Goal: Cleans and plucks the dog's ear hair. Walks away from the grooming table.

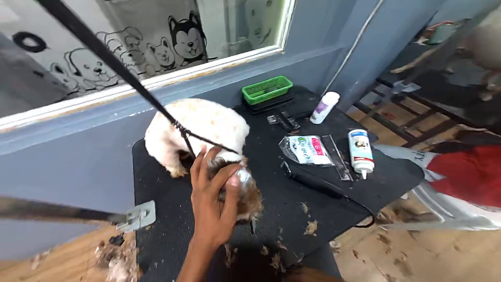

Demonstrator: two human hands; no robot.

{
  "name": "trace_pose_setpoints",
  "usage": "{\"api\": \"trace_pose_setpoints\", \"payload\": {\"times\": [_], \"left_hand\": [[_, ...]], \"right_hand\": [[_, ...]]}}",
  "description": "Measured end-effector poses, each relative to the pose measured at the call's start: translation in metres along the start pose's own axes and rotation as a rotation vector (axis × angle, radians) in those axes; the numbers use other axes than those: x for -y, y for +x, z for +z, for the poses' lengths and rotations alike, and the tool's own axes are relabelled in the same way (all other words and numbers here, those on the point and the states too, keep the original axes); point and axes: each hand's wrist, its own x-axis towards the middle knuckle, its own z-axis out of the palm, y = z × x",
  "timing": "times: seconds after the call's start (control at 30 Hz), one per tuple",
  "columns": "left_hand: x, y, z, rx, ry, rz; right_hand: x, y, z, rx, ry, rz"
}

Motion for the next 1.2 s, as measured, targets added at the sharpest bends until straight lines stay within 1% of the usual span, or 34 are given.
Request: {"api": "trace_pose_setpoints", "payload": {"times": [0.07,0.13,0.17,0.23,0.27,0.3,0.37,0.43,0.53,0.67,0.73,0.8,0.87,1.0,1.07,1.13,1.2], "left_hand": [[-0.005,-0.007,0.0,0.006,-0.043,-0.012],[-0.008,-0.008,0.0,0.001,-0.063,-0.004],[-0.009,-0.008,0.0,-0.004,-0.072,0.005],[-0.011,-0.011,0.003,-0.009,-0.082,0.017],[-0.013,-0.011,0.004,-0.012,-0.082,0.019],[-0.014,-0.01,0.004,-0.012,-0.077,0.02],[-0.016,-0.007,0.002,0.004,-0.066,0.005],[-0.017,-0.003,-0.003,0.033,-0.078,-0.019],[-0.017,-0.001,-0.011,0.05,-0.086,-0.061],[-0.023,0.002,-0.012,0.022,0.039,-0.109],[-0.023,0.004,-0.013,0.022,0.074,-0.103],[-0.023,0.004,-0.016,0.041,0.048,-0.103],[-0.022,0.005,-0.014,0.037,0.027,-0.121],[-0.028,0.002,-0.014,0.099,0.161,-0.151],[-0.026,0.0,-0.011,0.09,0.211,-0.146],[-0.023,-0.001,-0.008,0.078,0.26,-0.136],[-0.021,-0.002,-0.008,0.095,0.279,-0.143]], "right_hand": [[0.004,-0.042,-0.032,-0.163,0.182,-0.269],[0.023,-0.056,-0.065,-0.483,0.35,-0.485],[0.036,-0.054,-0.08,-0.667,0.377,-0.55],[0.062,-0.036,-0.106,-0.986,0.339,-0.592],[0.073,-0.021,-0.118,-1.083,0.294,-0.613],[0.082,-0.004,-0.129,-1.14,0.247,-0.64],[0.097,0.032,-0.143,-1.188,0.2,-0.671],[0.103,0.059,-0.143,-1.212,0.228,-0.698],[0.108,0.079,-0.123,-1.266,0.402,-0.734],[0.118,0.098,-0.083,-1.359,0.637,-0.741],[0.124,0.106,-0.071,-1.414,0.706,-0.705],[0.126,0.11,-0.067,-1.44,0.721,-0.707],[0.125,0.112,-0.068,-1.442,0.716,-0.738],[0.121,0.111,-0.068,-1.421,0.724,-0.779],[0.116,0.107,-0.067,-1.361,0.735,-0.803],[0.11,0.1,-0.069,-1.259,0.764,-0.836],[0.105,0.091,-0.076,-1.236,0.795,-0.824]]}}
